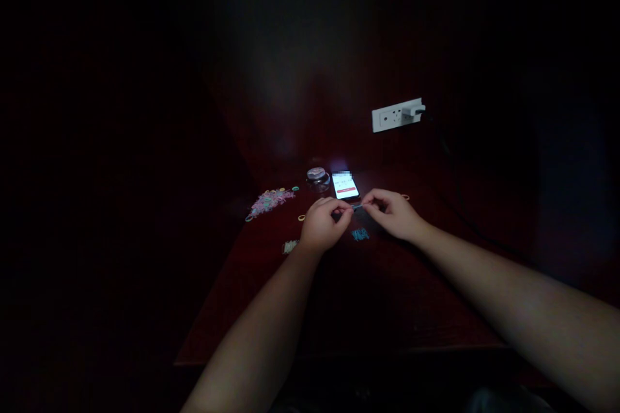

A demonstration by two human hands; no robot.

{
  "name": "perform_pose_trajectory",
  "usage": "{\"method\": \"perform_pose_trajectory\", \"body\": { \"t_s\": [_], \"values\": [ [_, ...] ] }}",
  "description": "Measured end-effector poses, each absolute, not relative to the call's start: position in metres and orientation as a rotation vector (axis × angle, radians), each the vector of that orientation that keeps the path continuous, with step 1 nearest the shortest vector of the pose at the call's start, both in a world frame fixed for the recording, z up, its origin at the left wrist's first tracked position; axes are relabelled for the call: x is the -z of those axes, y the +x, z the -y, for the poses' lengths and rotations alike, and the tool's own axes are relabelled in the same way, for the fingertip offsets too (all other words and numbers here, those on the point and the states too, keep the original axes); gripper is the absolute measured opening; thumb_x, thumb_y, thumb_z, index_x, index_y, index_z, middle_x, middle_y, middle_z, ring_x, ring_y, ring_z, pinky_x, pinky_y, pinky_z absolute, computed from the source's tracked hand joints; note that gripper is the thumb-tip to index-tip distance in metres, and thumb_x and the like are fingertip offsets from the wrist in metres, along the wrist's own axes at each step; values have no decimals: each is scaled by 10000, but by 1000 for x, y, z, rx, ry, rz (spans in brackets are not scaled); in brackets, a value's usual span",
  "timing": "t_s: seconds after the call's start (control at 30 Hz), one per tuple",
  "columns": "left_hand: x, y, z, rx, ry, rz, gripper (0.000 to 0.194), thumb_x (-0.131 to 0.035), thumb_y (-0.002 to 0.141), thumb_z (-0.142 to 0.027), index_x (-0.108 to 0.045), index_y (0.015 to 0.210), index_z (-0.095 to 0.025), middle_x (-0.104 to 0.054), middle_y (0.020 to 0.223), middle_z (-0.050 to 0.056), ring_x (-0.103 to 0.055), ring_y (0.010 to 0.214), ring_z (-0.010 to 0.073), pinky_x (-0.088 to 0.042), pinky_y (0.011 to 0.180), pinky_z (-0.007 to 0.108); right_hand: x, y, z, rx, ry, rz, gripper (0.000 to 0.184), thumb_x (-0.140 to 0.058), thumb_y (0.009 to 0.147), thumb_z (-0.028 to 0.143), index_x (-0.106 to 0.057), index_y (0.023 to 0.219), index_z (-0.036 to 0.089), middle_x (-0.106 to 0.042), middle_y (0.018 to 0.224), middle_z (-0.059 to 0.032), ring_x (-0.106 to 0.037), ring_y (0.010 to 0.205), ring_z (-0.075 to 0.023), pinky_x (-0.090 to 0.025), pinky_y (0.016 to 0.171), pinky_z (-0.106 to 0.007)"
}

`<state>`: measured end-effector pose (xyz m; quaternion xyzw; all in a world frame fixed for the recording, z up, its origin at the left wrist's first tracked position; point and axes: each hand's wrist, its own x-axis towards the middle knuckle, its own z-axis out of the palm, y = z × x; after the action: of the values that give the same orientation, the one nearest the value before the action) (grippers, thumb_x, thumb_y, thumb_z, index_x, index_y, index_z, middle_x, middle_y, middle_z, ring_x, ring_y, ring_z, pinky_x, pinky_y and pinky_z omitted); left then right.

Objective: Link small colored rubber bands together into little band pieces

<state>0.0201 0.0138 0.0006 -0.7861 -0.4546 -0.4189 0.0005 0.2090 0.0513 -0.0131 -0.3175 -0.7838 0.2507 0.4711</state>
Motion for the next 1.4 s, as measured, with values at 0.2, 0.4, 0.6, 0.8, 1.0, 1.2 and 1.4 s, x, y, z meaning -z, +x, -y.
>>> {"method": "perform_pose_trajectory", "body": {
  "t_s": [0.2,0.4,0.6,0.8,1.0,1.2,1.4],
  "values": [
    [2,23,-13,1350,-2547,1465,155,-605,833,-279,-686,937,-199,-675,870,27,-617,765,132,-505,725,258,15,208,-51,-664,-750,1918,165,-571,804,298,-634,793,146,-521,636,-2,-430,558,-113,-346,517,-240],
    [5,24,-15,1374,-2552,1469,114,-597,832,-241,-673,897,-185,-667,851,30,-612,746,129,-505,703,251,17,207,-52,-667,-711,1933,164,-588,790,300,-653,788,150,-539,671,-15,-445,566,-111,-366,518,-240],
    [4,24,-15,1389,-2559,1440,101,-601,825,-231,-671,884,-187,-667,833,29,-608,730,129,-502,677,244,15,207,-51,-657,-718,1939,145,-599,776,279,-661,774,148,-539,679,-21,-457,578,-110,-371,513,-236],
    [4,23,-14,1389,-2553,1426,98,-592,830,-229,-675,855,-182,-664,809,29,-600,724,129,-487,664,241,13,207,-49,-713,-730,1927,115,-611,752,257,-623,757,142,-506,634,2,-432,541,-99,-349,498,-231],
    [4,24,-15,1390,-2555,1426,98,-592,829,-227,-675,849,-180,-668,813,28,-600,724,127,-482,662,239,14,206,-47,-856,-725,1960,137,-604,765,270,-593,826,148,-453,559,42,-389,498,-89,-313,475,-223],
    [4,24,-14,1367,-2580,1419,95,-591,828,-221,-673,851,-179,-674,805,25,-601,727,128,-477,667,239,14,205,-48,-827,-726,1966,171,-575,800,311,-599,774,145,-451,580,29,-390,529,-99,-315,500,-236],
    [5,22,-16,1363,-2564,1449,94,-584,828,-222,-661,820,-169,-663,783,20,-591,706,118,-470,653,227,16,206,-50,-798,-750,1973,163,-566,803,303,-594,773,145,-461,589,25,-392,532,-101,-314,500,-236]
  ]
}}
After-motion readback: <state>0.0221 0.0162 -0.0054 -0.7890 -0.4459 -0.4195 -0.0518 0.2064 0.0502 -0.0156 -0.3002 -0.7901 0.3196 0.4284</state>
